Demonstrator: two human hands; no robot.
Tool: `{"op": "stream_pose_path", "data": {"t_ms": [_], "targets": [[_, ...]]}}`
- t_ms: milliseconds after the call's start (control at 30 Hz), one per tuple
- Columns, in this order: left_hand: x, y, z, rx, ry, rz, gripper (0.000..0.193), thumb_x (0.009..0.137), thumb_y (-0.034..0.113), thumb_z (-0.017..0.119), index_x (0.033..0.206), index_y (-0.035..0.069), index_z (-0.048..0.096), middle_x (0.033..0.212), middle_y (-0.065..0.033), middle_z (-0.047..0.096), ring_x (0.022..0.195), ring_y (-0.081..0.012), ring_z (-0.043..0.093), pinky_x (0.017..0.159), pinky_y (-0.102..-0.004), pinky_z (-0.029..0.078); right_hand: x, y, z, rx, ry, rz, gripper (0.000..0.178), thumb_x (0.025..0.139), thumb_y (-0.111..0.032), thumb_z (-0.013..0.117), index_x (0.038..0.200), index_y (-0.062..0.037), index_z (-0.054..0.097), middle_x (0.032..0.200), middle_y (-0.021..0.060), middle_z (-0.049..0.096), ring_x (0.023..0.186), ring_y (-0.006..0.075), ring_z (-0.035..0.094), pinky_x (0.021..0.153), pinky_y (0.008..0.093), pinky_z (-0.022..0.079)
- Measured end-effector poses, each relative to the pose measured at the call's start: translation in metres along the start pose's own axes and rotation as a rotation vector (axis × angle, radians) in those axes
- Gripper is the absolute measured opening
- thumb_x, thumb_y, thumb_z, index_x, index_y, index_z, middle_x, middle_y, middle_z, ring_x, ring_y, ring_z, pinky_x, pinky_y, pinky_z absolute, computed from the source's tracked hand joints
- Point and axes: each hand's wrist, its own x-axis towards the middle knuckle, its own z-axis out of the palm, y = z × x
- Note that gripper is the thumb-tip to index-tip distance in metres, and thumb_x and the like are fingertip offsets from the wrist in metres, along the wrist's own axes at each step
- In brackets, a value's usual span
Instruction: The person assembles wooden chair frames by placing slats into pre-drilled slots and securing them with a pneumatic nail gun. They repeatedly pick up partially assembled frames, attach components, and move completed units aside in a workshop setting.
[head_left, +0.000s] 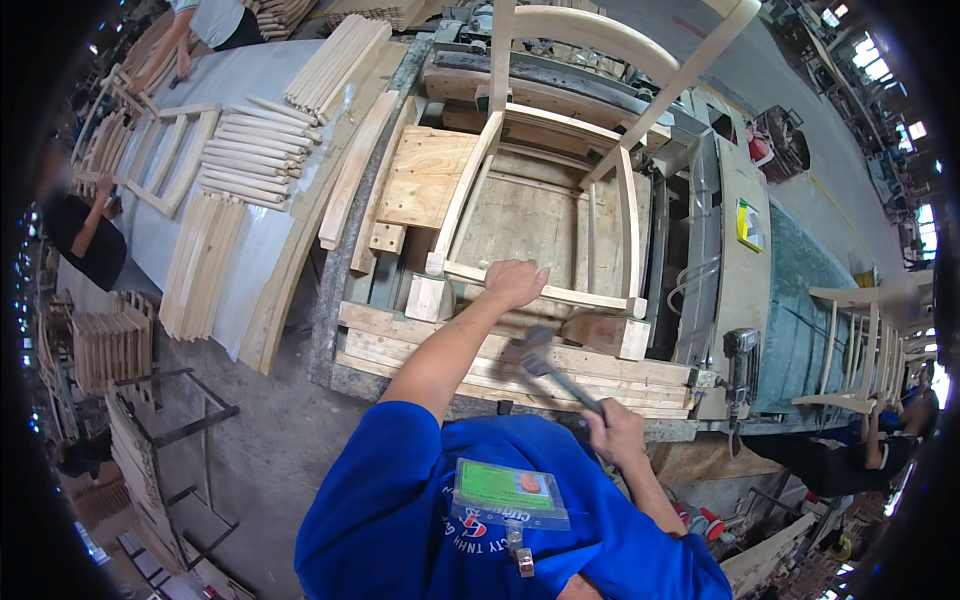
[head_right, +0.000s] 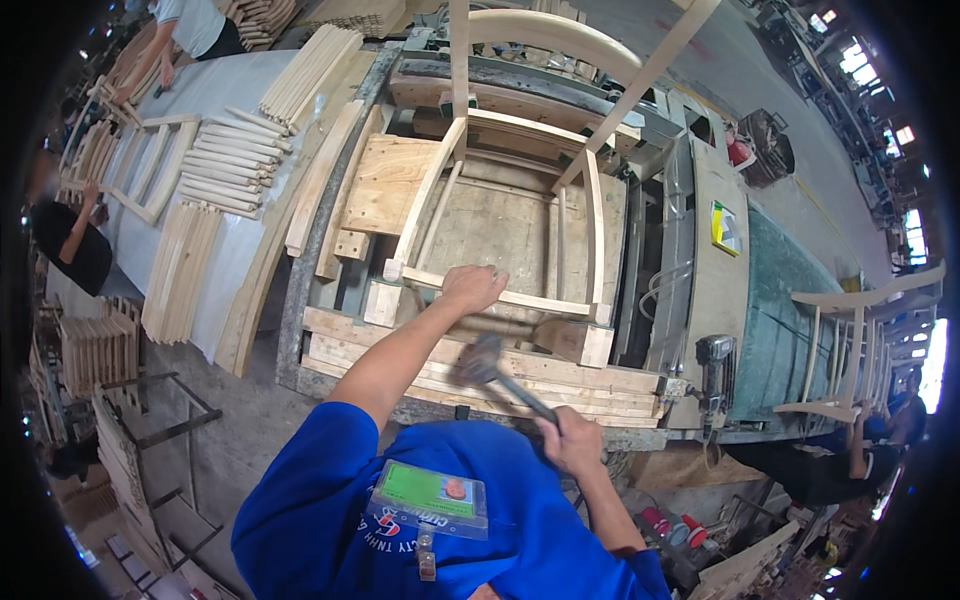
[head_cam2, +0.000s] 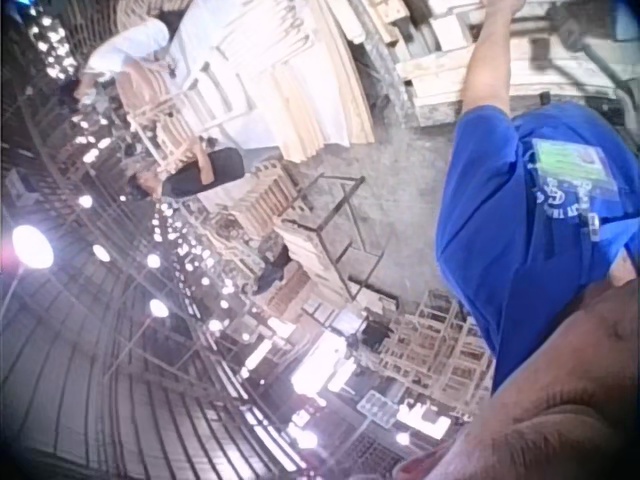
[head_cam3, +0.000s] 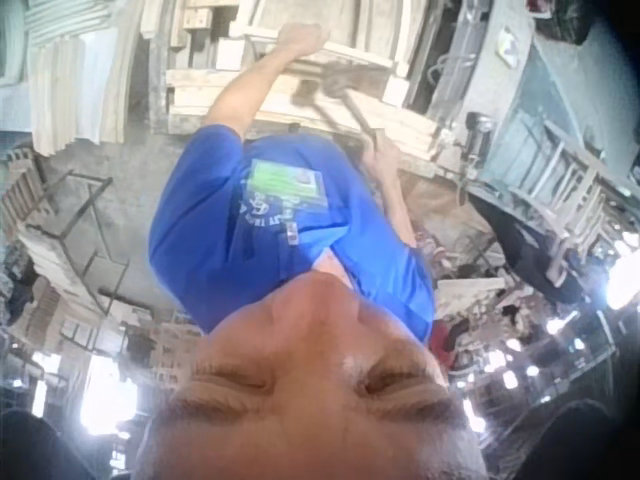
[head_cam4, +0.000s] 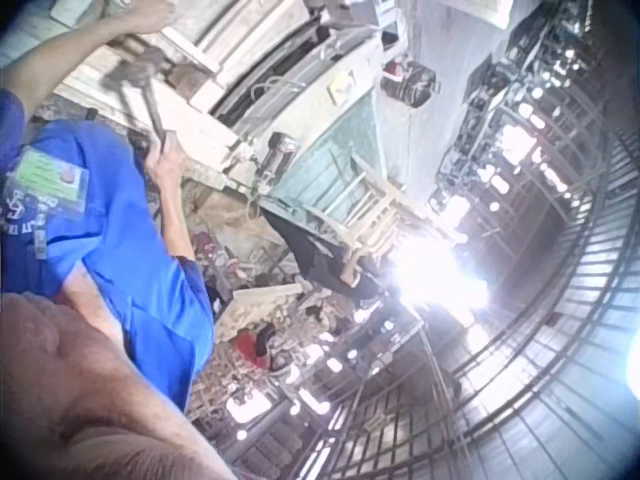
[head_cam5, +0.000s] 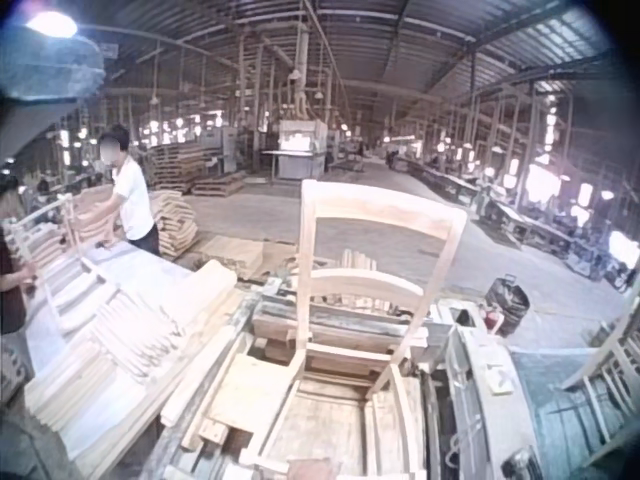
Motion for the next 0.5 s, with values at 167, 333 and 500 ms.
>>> {"op": "stream_pose_path", "data": {"t_ms": [167,333,500], "targets": [[0.008,0.014,0.002,-0.064,-0.013,0.048,0.053,0.106,0.047,0.039,0.115,0.005,0.071,0.110,-0.0225,0.074,0.109,-0.0386,0.069,0.097,-0.0509,0.051,0.029,-0.006,0.034,-0.018,-0.146,-0.232,0.025,0.088,-0.032,0.078,0.095,-0.0101,0.069,0.100,0.0116,0.070,0.087,0.0318,0.068,0.076,0.0438,0.055],[0.009,0.009,0.009,-0.024,0.020,-0.034,0.046,0.105,0.042,0.043,0.111,0.007,0.072,0.106,-0.0201,0.075,0.105,-0.0394,0.070,0.094,-0.0500,0.052,0.049,0.009,-0.008,0.031,-0.041,-0.271,0.032,0.083,-0.026,0.082,0.108,-0.0090,0.071,0.117,0.0155,0.066,0.110,0.0366,0.062,0.093,0.0506,0.050],[0.008,0.019,0.007,-0.049,0.083,-0.057,0.041,0.104,0.040,0.047,0.112,0.008,0.073,0.104,-0.0203,0.075,0.102,-0.0392,0.071,0.091,-0.0502,0.053,0.042,0.183,-0.121,-0.043,0.632,0.372,0.048,0.090,-0.013,0.071,0.134,0.0027,0.061,0.124,0.0233,0.065,0.116,0.0390,0.063,0.104,0.0459,0.047]]}}
